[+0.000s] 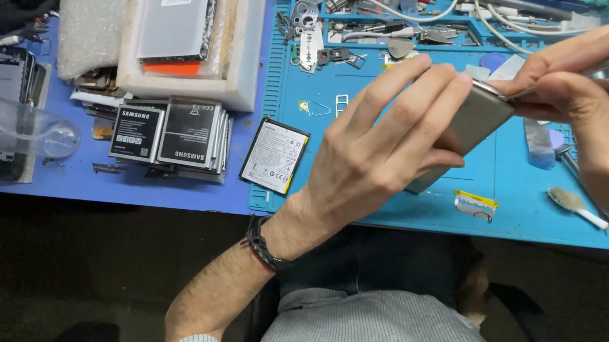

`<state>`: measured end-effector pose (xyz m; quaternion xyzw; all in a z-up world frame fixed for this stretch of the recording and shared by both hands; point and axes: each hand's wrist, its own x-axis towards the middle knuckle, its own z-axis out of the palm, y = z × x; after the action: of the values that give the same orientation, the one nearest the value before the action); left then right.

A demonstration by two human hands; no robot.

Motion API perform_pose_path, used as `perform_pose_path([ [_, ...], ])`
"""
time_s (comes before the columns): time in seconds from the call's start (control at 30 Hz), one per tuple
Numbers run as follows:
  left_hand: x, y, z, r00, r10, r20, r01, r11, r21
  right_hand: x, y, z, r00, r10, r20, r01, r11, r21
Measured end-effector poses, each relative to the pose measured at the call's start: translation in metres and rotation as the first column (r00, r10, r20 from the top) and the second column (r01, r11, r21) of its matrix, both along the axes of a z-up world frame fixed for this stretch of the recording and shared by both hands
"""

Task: Prying open a smartphone and applying a black adhesive protective layer to the back.

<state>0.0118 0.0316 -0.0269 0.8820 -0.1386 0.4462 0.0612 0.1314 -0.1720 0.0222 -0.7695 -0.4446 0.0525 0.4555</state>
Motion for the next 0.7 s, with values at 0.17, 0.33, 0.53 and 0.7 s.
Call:
perform_pose_path([
  [0.17, 0.001, -0.001, 0.004, 0.999, 0.034, -0.004, -0.034, 0.998, 0.050, -0.003, 0.001, 0.006, 1.000, -0.009, -0.012, 0.009, 1.000, -0.020],
  [0.33, 0.003, -0.005, 0.009, 0.999, 0.026, -0.033, -0.025, 1.000, 0.015, 0.009, -0.004, -0.009, 0.998, 0.024, -0.054, -0.023, 1.000, 0.012],
  [0.53, 0.005, -0.006, 0.009, 0.997, 0.018, -0.076, -0.020, 0.999, -0.026, 0.004, 0.000, -0.006, 0.998, -0.021, -0.055, 0.022, 1.000, 0.018],
  [0.7, 0.007, -0.015, 0.005, 0.994, 0.073, -0.083, -0.082, 0.990, -0.114, 0.004, 0.003, -0.005, 0.999, -0.034, -0.039, 0.033, 0.999, -0.029],
])
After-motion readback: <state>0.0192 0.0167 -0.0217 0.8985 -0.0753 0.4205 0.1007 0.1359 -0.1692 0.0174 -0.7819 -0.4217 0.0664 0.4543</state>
